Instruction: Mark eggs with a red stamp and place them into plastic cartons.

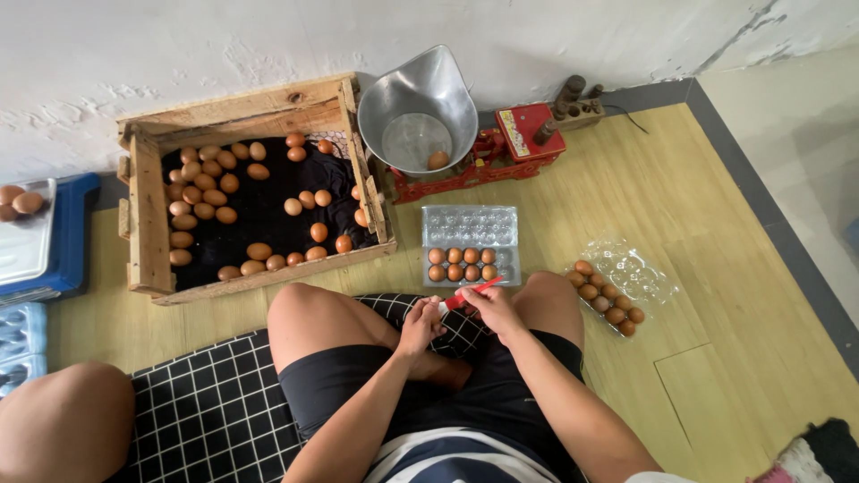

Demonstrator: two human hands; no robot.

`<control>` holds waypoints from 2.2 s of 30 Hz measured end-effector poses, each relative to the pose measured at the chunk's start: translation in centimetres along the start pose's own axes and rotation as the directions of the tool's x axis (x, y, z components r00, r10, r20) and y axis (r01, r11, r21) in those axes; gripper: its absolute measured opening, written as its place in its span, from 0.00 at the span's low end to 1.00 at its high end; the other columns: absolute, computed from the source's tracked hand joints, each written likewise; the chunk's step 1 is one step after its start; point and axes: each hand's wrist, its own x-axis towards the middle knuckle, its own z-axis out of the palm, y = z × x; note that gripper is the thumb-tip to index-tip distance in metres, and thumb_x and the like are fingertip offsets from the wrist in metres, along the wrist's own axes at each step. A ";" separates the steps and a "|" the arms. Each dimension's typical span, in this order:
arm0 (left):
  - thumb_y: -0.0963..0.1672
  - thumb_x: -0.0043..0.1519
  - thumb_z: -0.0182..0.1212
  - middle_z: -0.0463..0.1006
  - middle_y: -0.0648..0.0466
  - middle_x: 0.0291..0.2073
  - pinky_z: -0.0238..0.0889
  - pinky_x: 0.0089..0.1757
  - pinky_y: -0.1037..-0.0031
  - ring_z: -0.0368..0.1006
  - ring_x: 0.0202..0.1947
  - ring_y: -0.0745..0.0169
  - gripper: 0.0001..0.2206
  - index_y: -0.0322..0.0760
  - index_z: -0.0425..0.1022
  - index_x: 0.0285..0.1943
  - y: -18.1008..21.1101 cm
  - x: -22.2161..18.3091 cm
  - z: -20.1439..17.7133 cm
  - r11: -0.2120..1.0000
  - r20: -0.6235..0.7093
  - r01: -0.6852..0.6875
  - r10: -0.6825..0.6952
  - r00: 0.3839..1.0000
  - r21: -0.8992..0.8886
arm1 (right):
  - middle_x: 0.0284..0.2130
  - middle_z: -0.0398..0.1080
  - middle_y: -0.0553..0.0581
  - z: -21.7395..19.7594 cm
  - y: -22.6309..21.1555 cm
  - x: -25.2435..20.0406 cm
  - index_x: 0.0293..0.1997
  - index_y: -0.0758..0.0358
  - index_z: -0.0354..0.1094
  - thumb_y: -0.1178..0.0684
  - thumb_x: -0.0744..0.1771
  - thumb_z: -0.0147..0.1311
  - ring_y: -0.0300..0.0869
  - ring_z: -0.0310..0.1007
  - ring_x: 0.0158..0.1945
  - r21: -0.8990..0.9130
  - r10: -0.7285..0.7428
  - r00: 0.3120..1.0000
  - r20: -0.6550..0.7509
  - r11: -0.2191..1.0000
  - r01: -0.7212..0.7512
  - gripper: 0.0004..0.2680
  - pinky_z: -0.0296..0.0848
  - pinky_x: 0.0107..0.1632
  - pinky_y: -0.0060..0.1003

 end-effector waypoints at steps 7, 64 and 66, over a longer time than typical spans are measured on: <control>0.52 0.55 0.54 0.63 0.48 0.14 0.71 0.25 0.75 0.65 0.14 0.64 0.19 0.31 0.66 0.42 0.8 -0.5 -0.1 0.997 -0.027 -0.014 0.016 0.999 0.080 | 0.27 0.71 0.59 -0.2 -0.3 -0.3 0.39 0.66 0.67 0.49 0.61 0.53 0.40 0.71 0.26 0.050 0.034 0.999 0.011 0.998 -0.034 0.11 0.69 0.27 0.28; 0.54 0.54 0.53 0.71 0.42 0.26 0.71 0.24 0.76 0.64 0.16 0.66 0.24 0.28 0.66 0.45 1.9 -1.3 0.2 0.999 -0.105 0.039 -0.036 0.994 0.023 | 0.26 0.70 0.60 0.5 -0.8 0.2 0.36 0.65 0.67 0.49 0.59 0.56 0.43 0.70 0.25 0.337 0.164 0.986 0.014 0.928 -0.159 0.10 0.69 0.28 0.34; 0.50 0.56 0.52 0.71 0.43 0.24 0.71 0.24 0.75 0.63 0.14 0.66 0.19 0.30 0.64 0.45 1.2 -0.7 -0.1 0.998 -0.098 -0.010 0.016 0.995 0.069 | 0.23 0.70 0.59 0.3 -0.3 0.2 0.33 0.64 0.68 0.50 0.59 0.58 0.42 0.70 0.24 0.144 0.109 0.992 -0.058 0.985 -0.099 0.09 0.69 0.26 0.31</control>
